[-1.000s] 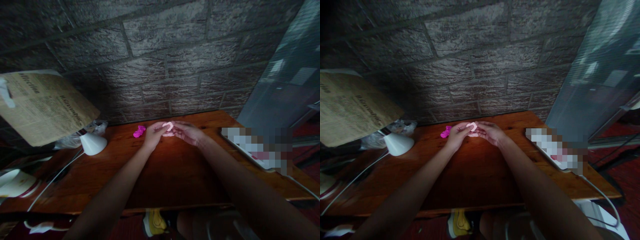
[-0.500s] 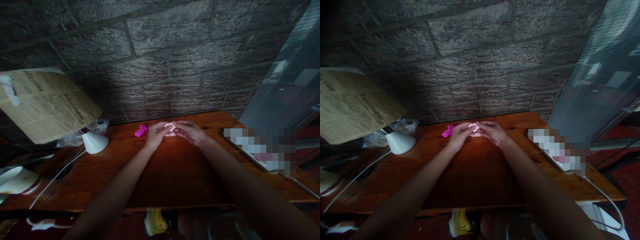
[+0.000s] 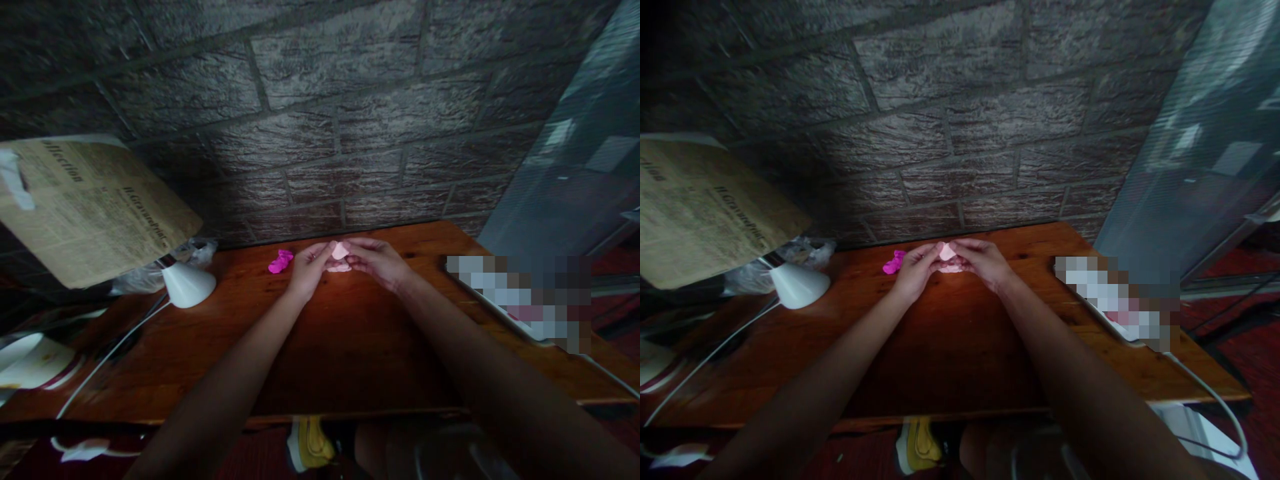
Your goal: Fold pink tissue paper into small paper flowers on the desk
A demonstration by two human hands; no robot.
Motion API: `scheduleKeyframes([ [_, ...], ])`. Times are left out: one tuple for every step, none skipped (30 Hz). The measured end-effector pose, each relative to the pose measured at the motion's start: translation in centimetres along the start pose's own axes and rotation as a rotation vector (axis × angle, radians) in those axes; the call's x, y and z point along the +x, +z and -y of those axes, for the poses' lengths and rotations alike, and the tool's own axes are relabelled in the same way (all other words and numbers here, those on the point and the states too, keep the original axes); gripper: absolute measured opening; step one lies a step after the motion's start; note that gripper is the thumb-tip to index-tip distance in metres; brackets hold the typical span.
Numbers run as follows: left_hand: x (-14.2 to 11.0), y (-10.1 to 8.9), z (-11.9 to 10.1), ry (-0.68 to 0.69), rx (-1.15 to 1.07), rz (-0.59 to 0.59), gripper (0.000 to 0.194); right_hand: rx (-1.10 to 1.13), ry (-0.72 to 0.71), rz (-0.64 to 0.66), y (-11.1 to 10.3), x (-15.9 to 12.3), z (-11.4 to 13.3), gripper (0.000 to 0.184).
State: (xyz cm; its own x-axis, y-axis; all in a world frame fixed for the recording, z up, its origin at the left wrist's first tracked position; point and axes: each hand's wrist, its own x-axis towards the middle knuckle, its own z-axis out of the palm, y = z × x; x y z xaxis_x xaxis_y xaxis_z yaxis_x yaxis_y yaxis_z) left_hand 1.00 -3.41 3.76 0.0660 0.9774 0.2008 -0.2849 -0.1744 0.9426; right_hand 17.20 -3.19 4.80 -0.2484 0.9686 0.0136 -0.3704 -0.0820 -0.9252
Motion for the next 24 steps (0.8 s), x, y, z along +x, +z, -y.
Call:
scheduleKeyframes([
  [-0.01, -0.03, 0.01, -0.002, 0.002, -0.003, 0.043, -0.019, -0.019, 0.016, -0.07, 0.02, -0.03, 0.035],
  [-0.02, -0.06, 0.04, -0.006, 0.006, -0.007, 0.042, -0.041, -0.038, 0.027, -0.15, 0.06, -0.05, 0.035],
  [-0.02, -0.11, 0.08, -0.013, 0.010, -0.008, 0.041, -0.064, -0.056, 0.033, -0.23, 0.10, -0.06, 0.035],
  [-0.02, -0.16, 0.14, -0.024, 0.014, -0.007, 0.040, -0.084, -0.075, 0.035, -0.30, 0.15, -0.07, 0.035],
  [0.00, -0.22, 0.20, -0.036, 0.016, -0.002, 0.040, -0.103, -0.094, 0.034, -0.37, 0.20, -0.08, 0.036],
  [0.01, -0.26, 0.25, -0.047, 0.018, 0.006, 0.040, -0.122, -0.115, 0.029, -0.43, 0.25, -0.08, 0.036],
  [0.03, -0.30, 0.30, -0.053, 0.021, 0.016, 0.040, -0.142, -0.139, 0.023, -0.47, 0.29, -0.09, 0.037],
  [0.05, -0.32, 0.33, -0.055, 0.025, 0.026, 0.041, -0.167, -0.167, 0.018, -0.51, 0.32, -0.12, 0.037],
  [0.06, -0.33, 0.34, -0.052, 0.032, 0.031, 0.043, -0.202, -0.197, 0.019, -0.53, 0.34, -0.16, 0.037],
  [0.07, -0.33, 0.33, -0.044, 0.040, 0.031, 0.044, -0.245, -0.232, 0.029, -0.55, 0.36, -0.23, 0.036],
  [0.07, -0.32, 0.31, -0.036, 0.048, 0.025, 0.044, -0.296, -0.272, 0.042, -0.55, 0.36, -0.32, 0.034],
  [0.06, -0.30, 0.27, -0.029, 0.053, 0.015, 0.044, -0.349, -0.315, 0.054, -0.55, 0.35, -0.42, 0.032],
  [0.05, -0.28, 0.22, -0.023, 0.055, 0.004, 0.044, -0.402, -0.356, 0.063, -0.53, 0.33, -0.53, 0.030],
  [0.05, -0.25, 0.17, -0.019, 0.055, -0.005, 0.044, -0.451, -0.393, 0.065, -0.50, 0.28, -0.64, 0.030],
  [0.05, -0.23, 0.13, -0.013, 0.056, -0.010, 0.044, -0.490, -0.422, 0.063, -0.46, 0.22, -0.72, 0.029],
  [0.05, -0.21, 0.09, -0.006, 0.057, -0.011, 0.044, -0.517, -0.441, 0.061, -0.41, 0.16, -0.79, 0.030],
  [0.06, -0.19, 0.08, 0.001, 0.060, -0.009, 0.044, -0.530, -0.453, 0.060, -0.34, 0.08, -0.82, 0.030],
  [0.08, -0.17, 0.07, 0.008, 0.066, -0.007, 0.044, -0.529, -0.459, 0.060, -0.27, 0.01, -0.82, 0.031],
  [0.09, -0.15, 0.08, 0.015, 0.072, -0.005, 0.044, -0.518, -0.464, 0.061, -0.20, -0.05, -0.80, 0.031],
  [0.11, -0.12, 0.10, 0.021, 0.078, -0.006, 0.044, -0.501, -0.467, 0.061, -0.13, -0.10, -0.75, 0.032],
  [0.12, -0.08, 0.13, 0.026, 0.082, -0.009, 0.045, -0.485, -0.467, 0.061, -0.08, -0.13, -0.69, 0.032],
  [0.12, -0.03, 0.16, 0.031, 0.083, -0.015, 0.045, -0.474, -0.466, 0.060, -0.04, -0.16, -0.63, 0.033],
  [0.11, 0.02, 0.18, 0.036, 0.083, -0.020, 0.045, -0.468, -0.462, 0.060, -0.02, -0.17, -0.57, 0.034],
  [0.08, 0.07, 0.21, 0.040, 0.084, -0.026, 0.045, -0.465, -0.457, 0.063, -0.03, -0.17, -0.51, 0.034],
])
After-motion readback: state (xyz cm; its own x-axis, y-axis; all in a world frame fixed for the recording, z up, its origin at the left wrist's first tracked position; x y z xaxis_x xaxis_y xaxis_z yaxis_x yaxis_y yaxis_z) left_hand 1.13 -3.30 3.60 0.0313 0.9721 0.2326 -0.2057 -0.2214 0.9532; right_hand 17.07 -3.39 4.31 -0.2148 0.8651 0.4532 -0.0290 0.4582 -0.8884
